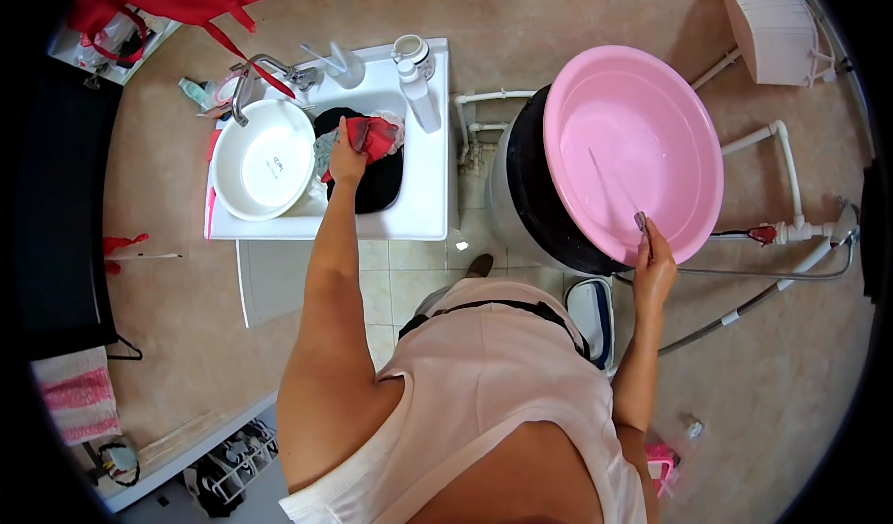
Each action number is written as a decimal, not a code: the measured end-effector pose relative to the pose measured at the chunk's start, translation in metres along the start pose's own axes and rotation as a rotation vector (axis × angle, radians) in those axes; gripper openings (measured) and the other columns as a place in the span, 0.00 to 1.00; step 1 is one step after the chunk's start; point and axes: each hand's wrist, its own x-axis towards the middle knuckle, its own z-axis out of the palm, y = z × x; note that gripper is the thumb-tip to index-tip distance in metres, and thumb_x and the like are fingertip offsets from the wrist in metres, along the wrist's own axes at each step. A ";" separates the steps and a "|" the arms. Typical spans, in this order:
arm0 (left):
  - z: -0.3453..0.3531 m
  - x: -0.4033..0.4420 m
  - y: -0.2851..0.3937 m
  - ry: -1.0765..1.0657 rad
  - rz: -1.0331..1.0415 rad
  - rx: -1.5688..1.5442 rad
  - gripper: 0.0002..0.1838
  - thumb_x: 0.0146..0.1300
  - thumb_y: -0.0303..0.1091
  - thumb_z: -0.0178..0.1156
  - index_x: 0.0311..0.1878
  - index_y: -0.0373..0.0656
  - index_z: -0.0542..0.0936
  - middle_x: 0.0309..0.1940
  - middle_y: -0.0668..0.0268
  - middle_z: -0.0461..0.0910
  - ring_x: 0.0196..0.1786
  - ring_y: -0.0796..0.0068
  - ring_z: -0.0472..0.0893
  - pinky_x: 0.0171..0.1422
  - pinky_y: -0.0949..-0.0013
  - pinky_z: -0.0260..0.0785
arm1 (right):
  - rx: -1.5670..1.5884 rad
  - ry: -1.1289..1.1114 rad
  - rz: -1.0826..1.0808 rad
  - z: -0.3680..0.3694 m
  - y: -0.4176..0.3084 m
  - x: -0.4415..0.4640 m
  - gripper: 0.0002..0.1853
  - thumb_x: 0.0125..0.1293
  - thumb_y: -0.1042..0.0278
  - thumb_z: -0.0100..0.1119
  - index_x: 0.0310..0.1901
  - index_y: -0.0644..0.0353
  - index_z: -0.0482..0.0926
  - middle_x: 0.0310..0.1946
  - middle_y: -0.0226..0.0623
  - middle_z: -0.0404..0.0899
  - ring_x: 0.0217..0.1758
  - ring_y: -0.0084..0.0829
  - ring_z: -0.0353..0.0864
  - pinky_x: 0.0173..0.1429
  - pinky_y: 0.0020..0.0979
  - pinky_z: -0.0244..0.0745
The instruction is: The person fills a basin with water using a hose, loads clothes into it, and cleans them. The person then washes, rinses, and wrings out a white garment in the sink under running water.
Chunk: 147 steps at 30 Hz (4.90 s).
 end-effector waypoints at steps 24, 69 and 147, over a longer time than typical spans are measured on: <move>-0.236 -0.100 0.167 0.624 0.216 -1.272 0.20 0.55 0.22 0.56 0.53 0.33 0.74 0.46 0.58 0.78 0.44 0.65 0.81 0.47 0.65 0.76 | 0.084 0.029 0.038 -0.003 0.047 -0.005 0.16 0.64 0.78 0.52 0.53 0.62 0.79 0.44 0.52 0.82 0.44 0.48 0.82 0.50 0.39 0.76; 0.092 -0.154 0.395 -0.528 0.892 -0.149 0.21 0.56 0.52 0.62 0.44 0.47 0.84 0.39 0.55 0.84 0.43 0.54 0.83 0.50 0.56 0.73 | 0.194 0.038 -0.079 -0.006 0.058 -0.002 0.17 0.65 0.77 0.51 0.55 0.60 0.79 0.46 0.50 0.82 0.48 0.46 0.83 0.53 0.38 0.75; -0.176 -0.090 0.080 0.183 -0.082 -0.928 0.19 0.51 0.25 0.65 0.49 0.33 0.80 0.39 0.62 0.83 0.39 0.73 0.81 0.47 0.71 0.73 | -0.248 0.077 0.063 0.060 0.035 0.013 0.15 0.64 0.72 0.55 0.52 0.52 0.81 0.42 0.43 0.83 0.40 0.45 0.83 0.42 0.41 0.77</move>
